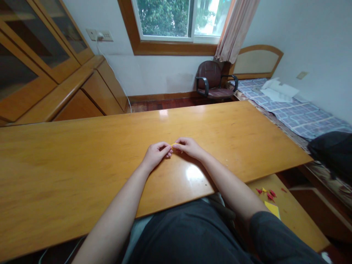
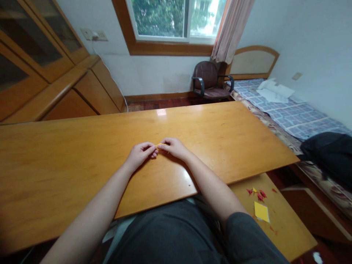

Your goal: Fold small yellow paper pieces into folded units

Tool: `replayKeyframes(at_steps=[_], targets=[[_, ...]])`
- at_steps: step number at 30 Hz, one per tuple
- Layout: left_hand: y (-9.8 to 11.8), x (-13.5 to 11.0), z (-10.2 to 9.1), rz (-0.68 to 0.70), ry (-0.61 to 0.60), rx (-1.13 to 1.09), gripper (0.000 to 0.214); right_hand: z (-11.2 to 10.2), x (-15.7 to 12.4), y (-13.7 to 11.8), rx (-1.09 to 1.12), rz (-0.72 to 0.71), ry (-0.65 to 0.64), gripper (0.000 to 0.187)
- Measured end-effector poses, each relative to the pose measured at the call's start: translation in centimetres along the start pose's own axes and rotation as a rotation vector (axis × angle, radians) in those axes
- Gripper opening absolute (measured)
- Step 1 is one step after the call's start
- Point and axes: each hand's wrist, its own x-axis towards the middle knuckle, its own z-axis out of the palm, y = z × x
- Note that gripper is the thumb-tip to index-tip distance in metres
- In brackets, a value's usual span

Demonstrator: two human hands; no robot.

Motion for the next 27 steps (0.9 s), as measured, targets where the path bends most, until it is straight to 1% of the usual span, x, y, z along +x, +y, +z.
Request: replayKeyframes(at_steps=[7, 16, 23, 27], targets=[[-0.35, 0.08, -0.2, -0.031, 0.039, -0.002, 0.03, -0.11, 0.03, -0.08, 0.057, 0.05, 0.009, 0.033], [-0.19, -0.01, -0.24, -0.026, 0.044, 0.023, 0.029, -0.14, 0.1, -0.02, 0.07, 0.061, 0.005, 0.035], [0.16, 0.05, -0.35, -0.036, 0.009, 0.01, 0.028, -0.18, 0.19, 0.33, 0.07, 0.049, 0.008, 0.035], [0.49, 0.15, -0.34, -0.025, -0.035, 0.025, 0.028, -0.11, 0.12, 0.38, 0.06, 0.041, 0.01, 0.035]])
